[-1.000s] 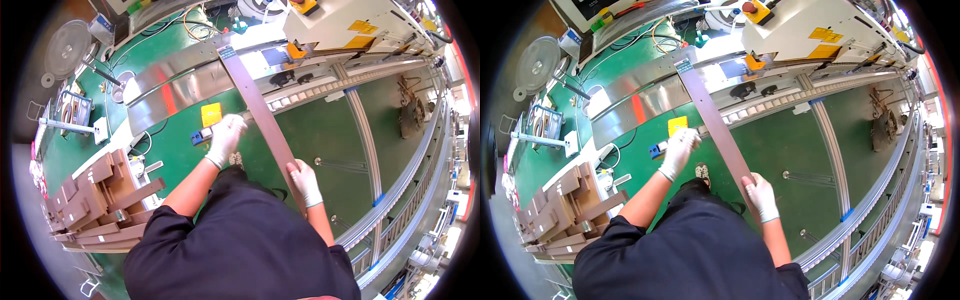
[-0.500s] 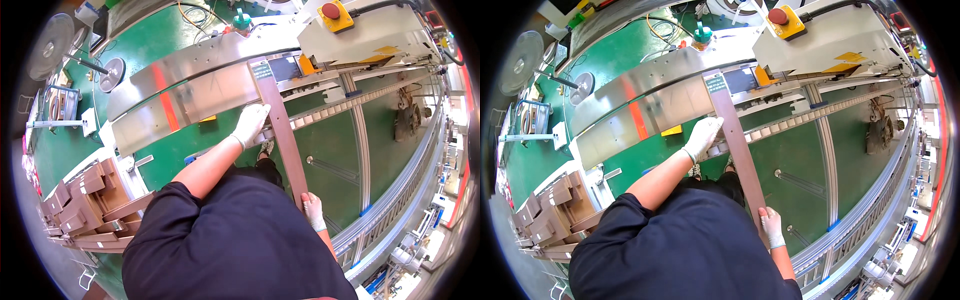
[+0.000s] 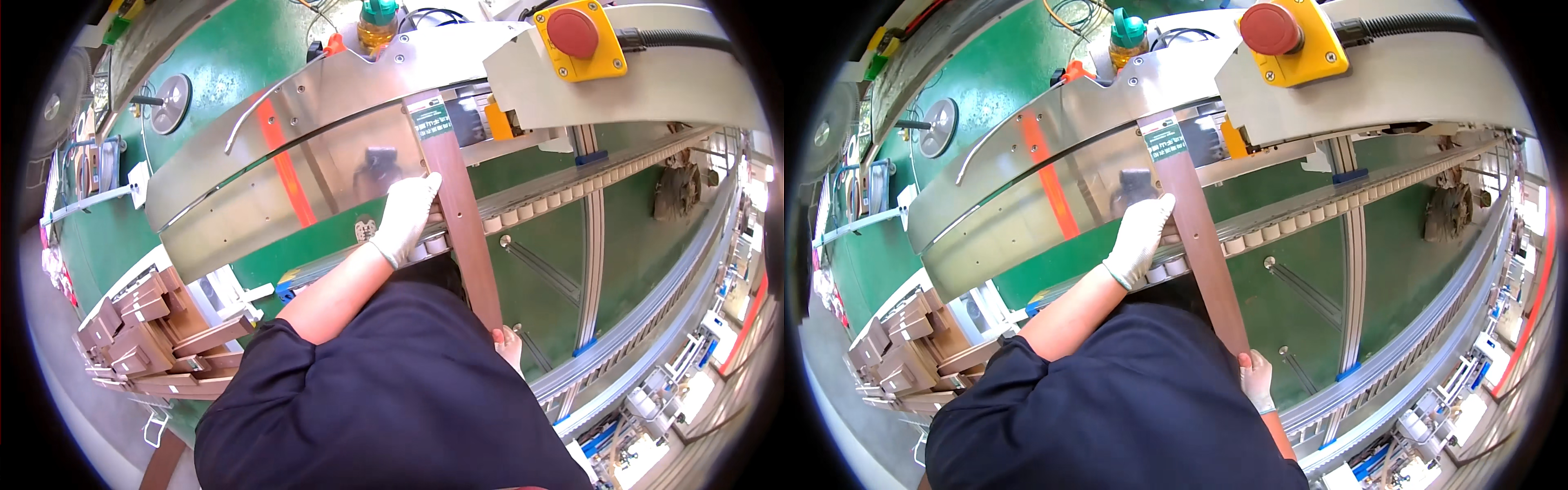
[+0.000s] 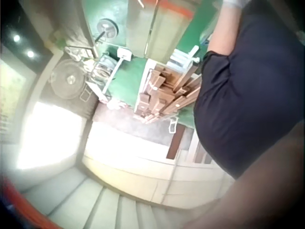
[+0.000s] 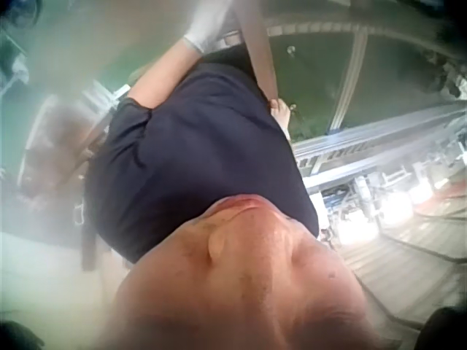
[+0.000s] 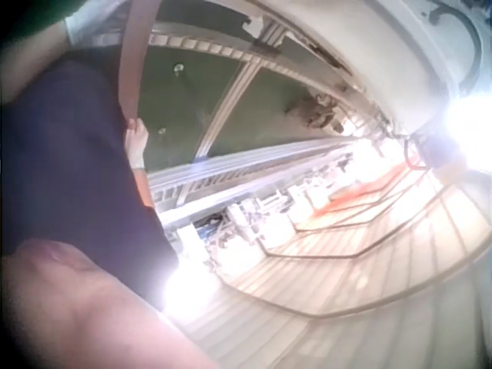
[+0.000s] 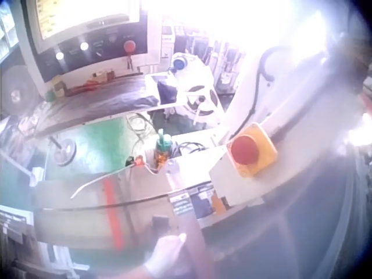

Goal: The person picks up a long wood panel from a stack, places it onto an edge-banding machine to process the edge, and then returns it to the stack.

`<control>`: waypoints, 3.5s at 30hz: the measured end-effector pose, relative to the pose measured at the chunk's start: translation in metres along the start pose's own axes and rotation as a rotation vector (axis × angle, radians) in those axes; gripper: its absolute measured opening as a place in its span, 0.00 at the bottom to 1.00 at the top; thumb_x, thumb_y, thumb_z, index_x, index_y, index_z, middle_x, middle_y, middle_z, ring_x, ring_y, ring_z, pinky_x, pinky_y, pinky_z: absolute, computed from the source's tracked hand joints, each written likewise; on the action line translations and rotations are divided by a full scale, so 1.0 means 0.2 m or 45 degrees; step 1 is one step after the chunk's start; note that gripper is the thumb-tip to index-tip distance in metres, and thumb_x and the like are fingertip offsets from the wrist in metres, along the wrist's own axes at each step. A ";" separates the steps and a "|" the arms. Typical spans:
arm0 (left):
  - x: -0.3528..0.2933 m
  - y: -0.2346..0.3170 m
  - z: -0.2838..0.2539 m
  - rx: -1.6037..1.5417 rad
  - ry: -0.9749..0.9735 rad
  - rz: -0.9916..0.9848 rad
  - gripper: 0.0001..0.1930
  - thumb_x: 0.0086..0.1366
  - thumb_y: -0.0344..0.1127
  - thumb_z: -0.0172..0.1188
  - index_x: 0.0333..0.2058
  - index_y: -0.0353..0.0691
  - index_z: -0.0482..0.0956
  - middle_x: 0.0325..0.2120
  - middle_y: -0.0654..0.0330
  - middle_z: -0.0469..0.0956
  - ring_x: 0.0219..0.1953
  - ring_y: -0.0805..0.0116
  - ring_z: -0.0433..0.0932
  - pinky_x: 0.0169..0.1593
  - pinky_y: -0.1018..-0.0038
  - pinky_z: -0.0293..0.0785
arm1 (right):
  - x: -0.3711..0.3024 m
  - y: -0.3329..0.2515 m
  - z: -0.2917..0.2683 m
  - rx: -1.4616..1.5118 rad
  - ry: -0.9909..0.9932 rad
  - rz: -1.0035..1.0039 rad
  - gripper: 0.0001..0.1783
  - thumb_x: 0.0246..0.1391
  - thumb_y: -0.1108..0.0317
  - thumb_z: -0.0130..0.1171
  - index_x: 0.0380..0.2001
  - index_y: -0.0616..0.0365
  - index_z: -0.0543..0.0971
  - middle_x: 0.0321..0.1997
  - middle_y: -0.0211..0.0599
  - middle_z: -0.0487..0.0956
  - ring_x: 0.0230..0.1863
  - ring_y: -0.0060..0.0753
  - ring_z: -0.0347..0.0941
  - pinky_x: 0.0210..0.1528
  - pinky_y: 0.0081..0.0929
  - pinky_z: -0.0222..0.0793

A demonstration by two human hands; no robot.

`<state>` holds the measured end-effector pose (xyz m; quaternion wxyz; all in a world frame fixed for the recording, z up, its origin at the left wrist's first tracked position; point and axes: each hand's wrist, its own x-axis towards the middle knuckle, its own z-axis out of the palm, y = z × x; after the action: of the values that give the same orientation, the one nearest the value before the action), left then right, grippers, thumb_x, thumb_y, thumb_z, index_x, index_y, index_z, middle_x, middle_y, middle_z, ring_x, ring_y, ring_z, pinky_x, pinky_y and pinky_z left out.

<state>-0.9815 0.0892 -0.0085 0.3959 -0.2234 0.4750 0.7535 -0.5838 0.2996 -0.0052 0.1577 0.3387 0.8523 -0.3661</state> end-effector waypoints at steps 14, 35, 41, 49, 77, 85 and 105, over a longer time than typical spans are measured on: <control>0.27 -0.09 0.45 0.141 -0.056 0.095 0.18 0.78 0.48 0.57 0.41 0.36 0.82 0.37 0.59 0.86 0.39 0.67 0.85 0.44 0.73 0.82 | 0.34 0.25 -0.42 -0.068 -0.014 -0.067 0.41 0.70 0.32 0.46 0.29 0.66 0.76 0.27 0.55 0.76 0.30 0.64 0.72 0.35 0.46 0.69; 0.86 -0.34 1.29 1.584 -0.209 1.028 0.21 0.73 0.51 0.56 0.46 0.36 0.79 0.43 0.50 0.84 0.45 0.56 0.84 0.49 0.61 0.80 | 1.27 0.14 -1.23 -0.412 0.685 -0.518 0.27 0.62 0.57 0.67 0.58 0.63 0.77 0.60 0.55 0.79 0.61 0.61 0.74 0.64 0.50 0.69; 0.00 -0.33 0.76 2.054 -0.061 1.080 0.22 0.67 0.52 0.61 0.45 0.36 0.80 0.36 0.49 0.84 0.38 0.45 0.84 0.41 0.52 0.80 | 1.35 -0.50 -0.68 -0.197 0.531 -1.314 0.32 0.62 0.59 0.66 0.65 0.60 0.73 0.69 0.53 0.72 0.72 0.60 0.65 0.73 0.54 0.59; -0.95 -0.59 -0.48 2.091 1.228 0.990 0.17 0.67 0.47 0.56 0.45 0.43 0.81 0.46 0.49 0.81 0.52 0.50 0.79 0.56 0.57 0.74 | 1.09 -0.86 0.01 -0.391 0.039 -1.581 0.26 0.68 0.51 0.58 0.60 0.58 0.78 0.62 0.45 0.80 0.66 0.52 0.73 0.71 0.51 0.59; -2.42 -1.94 -2.30 -1.147 1.115 0.661 0.30 0.75 0.54 0.56 0.66 0.40 0.67 0.57 0.48 0.78 0.61 0.51 0.77 0.63 0.56 0.74 | -1.13 -1.38 2.11 -1.054 -1.250 -1.942 0.56 0.48 0.45 0.75 0.73 0.61 0.61 0.58 0.57 0.78 0.54 0.58 0.80 0.56 0.45 0.78; -2.42 -1.95 -2.53 -1.213 1.248 0.684 0.33 0.72 0.63 0.57 0.59 0.39 0.75 0.49 0.51 0.81 0.51 0.53 0.82 0.56 0.57 0.78 | -1.02 -1.29 1.85 -1.085 -1.170 -1.925 0.50 0.45 0.55 0.73 0.69 0.60 0.63 0.54 0.56 0.77 0.50 0.59 0.80 0.50 0.46 0.79; -2.42 -1.88 -2.43 -1.290 1.259 0.931 0.17 0.72 0.38 0.63 0.57 0.45 0.75 0.50 0.59 0.81 0.50 0.58 0.81 0.57 0.56 0.77 | -0.76 -0.62 0.58 -1.074 -0.729 -1.672 0.45 0.38 0.70 0.73 0.64 0.59 0.70 0.50 0.50 0.79 0.43 0.57 0.80 0.45 0.47 0.78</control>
<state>-0.4128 -0.4425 -0.0855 -0.2828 -0.5148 0.2385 0.7734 -0.5584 0.0817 0.0577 0.2363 -0.4213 0.8692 -0.1055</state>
